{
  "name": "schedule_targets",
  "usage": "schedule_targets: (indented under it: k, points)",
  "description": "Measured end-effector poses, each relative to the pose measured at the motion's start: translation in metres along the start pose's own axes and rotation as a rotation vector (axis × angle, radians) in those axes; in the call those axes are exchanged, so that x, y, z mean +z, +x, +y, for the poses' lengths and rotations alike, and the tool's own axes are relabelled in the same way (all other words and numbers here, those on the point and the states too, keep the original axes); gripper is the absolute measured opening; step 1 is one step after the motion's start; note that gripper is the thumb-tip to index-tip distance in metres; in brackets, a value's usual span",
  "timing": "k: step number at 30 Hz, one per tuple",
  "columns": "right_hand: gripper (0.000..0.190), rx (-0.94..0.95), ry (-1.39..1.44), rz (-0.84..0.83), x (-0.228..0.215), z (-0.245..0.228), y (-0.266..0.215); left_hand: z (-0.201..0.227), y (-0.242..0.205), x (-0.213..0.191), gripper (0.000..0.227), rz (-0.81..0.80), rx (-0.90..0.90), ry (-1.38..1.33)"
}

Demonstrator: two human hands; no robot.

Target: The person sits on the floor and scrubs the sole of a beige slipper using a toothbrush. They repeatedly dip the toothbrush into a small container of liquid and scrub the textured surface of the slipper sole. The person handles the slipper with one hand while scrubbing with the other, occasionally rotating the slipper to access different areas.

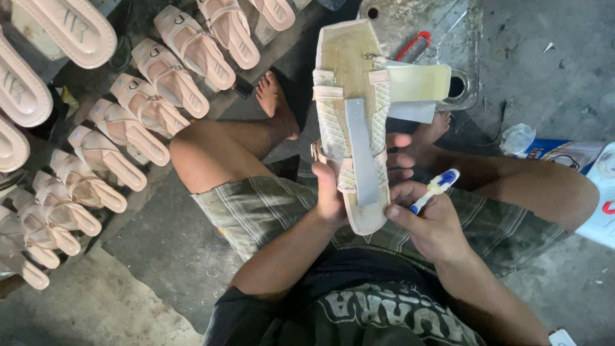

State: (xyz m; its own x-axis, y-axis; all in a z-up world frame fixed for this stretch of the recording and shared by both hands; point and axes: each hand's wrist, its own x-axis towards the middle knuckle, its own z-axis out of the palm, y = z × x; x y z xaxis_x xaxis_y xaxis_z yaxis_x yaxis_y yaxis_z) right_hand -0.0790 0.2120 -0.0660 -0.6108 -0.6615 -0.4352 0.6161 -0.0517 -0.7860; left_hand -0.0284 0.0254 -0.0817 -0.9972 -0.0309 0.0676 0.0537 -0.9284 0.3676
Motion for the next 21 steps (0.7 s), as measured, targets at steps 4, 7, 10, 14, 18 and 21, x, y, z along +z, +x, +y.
schedule_targets:
  k: [4, 7, 10, 14, 18, 21]
  points:
    - [0.031, -0.207, -0.502, 0.153, -0.008, -0.028, 0.016, 0.0, -0.002, -0.013, 0.104, 0.215, 0.036, 0.15]
    - [0.035, -0.396, -0.912, 0.384, -0.026, -0.062, 0.048, 0.007, -0.013, -0.026, 0.106, 0.294, -0.055, 0.099]
    - [0.012, -0.569, -1.561, 0.416, -0.039, -0.09, 0.075, 0.009, -0.022, -0.028, 0.09, 0.547, -0.096, 0.178]
    - [0.009, -0.692, -1.842, 0.409, -0.03, -0.099, 0.103, 0.005, -0.028, -0.028, 0.084, 0.604, -0.137, 0.064]
    - [0.004, -0.64, -2.017, 0.404, -0.024, -0.101, 0.11, 0.0, -0.033, -0.029, 0.086, 0.472, -0.161, 0.032]
    - [0.006, -0.694, -1.859, 0.425, -0.034, -0.104, 0.095, 0.001, -0.033, -0.027, 0.087, 0.421, -0.177, 0.017]
